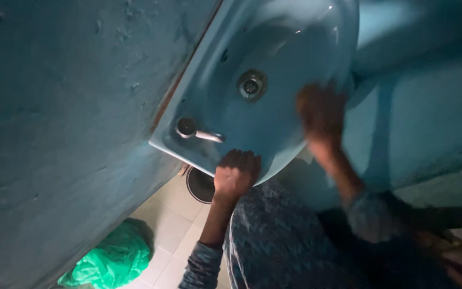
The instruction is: The person wipes the interior and rim of a blue bathroom sink with a sponge, moving it across the surface and around the faucet.
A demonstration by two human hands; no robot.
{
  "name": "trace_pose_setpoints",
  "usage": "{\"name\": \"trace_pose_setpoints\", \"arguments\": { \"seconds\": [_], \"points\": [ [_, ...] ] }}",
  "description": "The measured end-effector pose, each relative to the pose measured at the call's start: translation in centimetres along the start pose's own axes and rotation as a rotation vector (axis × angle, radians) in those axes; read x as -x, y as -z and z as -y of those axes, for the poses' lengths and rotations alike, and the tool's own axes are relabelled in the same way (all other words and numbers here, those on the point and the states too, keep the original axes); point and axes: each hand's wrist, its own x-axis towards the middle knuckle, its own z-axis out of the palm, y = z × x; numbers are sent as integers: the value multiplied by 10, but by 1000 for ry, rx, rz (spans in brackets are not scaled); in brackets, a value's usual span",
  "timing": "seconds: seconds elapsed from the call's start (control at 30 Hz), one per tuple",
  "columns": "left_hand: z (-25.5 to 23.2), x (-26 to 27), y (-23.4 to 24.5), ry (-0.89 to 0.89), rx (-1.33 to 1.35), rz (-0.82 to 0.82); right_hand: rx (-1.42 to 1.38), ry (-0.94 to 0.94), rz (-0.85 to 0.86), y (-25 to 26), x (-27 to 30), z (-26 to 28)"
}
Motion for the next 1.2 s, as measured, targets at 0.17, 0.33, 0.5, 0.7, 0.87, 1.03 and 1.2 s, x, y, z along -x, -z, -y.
{"name": "trace_pose_setpoints", "arguments": {
  "seconds": [0.17, 0.33, 0.5, 0.7, 0.87, 1.03, 1.2],
  "points": [
    [-4, -3, 3, 65, 18, 22, 147, 16, 105, 6, 42, 60],
    [-12, -5, 0, 107, -30, -19, 10, 141, -140, 24, -21, 16],
    [-18, -5, -2, 126, -18, -58, 173, 7, -118, 24, -103, -36],
    [-19, -10, -2, 139, -57, -125, 255, 178, -144, 20, -104, -35],
    [-18, -10, 0, 166, -34, -47, 125, -54, 128, 17, -15, 66],
    [-18, -8, -1, 188, -20, -32, 55, 121, 68, 23, 17, 95],
    [-18, -9, -1, 156, -63, -58, 23, 64, -44, 17, -36, -7]
  ]
}}
